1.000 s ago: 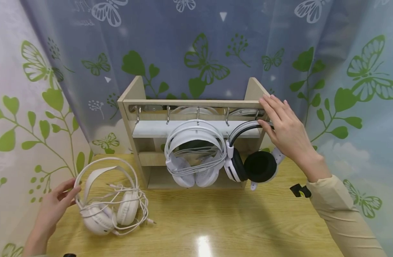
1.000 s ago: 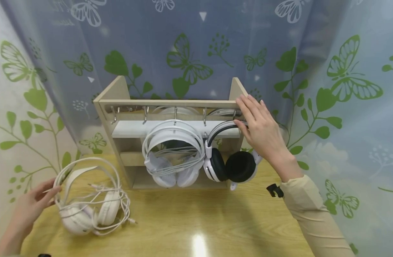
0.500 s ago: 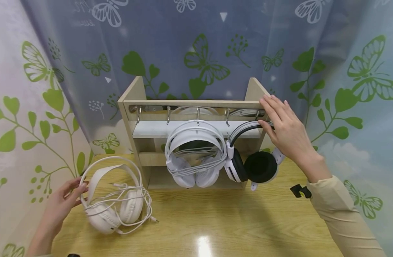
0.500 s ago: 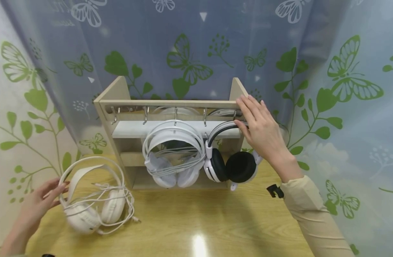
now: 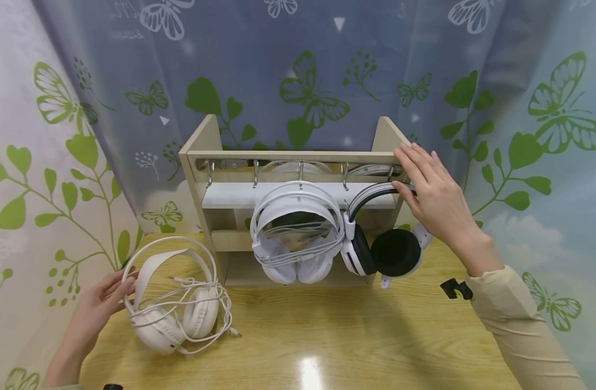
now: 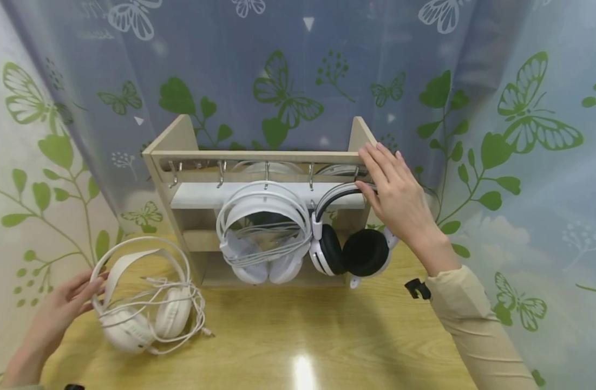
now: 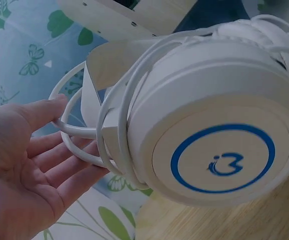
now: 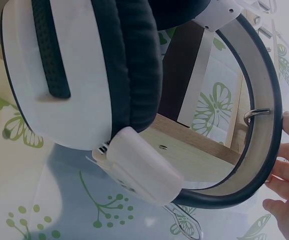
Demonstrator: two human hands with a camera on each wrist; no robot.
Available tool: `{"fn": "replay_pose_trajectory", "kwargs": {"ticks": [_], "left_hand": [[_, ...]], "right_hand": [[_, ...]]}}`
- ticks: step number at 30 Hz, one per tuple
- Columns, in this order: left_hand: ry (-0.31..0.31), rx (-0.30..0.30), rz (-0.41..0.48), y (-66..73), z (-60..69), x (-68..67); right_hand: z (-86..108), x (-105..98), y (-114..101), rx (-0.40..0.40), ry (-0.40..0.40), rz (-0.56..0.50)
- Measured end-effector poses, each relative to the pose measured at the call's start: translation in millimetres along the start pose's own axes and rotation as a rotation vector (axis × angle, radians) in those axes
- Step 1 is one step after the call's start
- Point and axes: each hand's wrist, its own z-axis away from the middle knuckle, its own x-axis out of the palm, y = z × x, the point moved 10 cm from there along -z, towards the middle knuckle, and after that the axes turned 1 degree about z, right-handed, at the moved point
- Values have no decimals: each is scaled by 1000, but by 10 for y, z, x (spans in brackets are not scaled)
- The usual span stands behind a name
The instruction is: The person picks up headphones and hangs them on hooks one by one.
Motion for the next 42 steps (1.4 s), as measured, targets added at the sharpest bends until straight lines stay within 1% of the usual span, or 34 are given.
{"fn": "replay_pose_trajectory", "kwargs": {"ticks": [5,15,22,26,33,35,40,42], "left_hand": [[5,15,53,13,0,0],[0,88,79,83,52,25],[14,173,46,244,75,24],[-1,190,42,335,81,37],[-18,217,65,465,78,46],[-18,224,50,498,74,39],[-41,261,47,620,56,36],[-55,281,66,685,41,40]], "right_hand": [[-2,5,-1,0,1,0],[-6,18,-6,-4,-1,5],[-12,9,-3,-1,-2,7],[-10,4,-3,-1,-1,6],[6,2,6,1,-5,-1],[6,2,7,2,-6,-1],[0,-1,2,-1,-5,-1],[-2,-2,0,-2,-4,-1]]}}
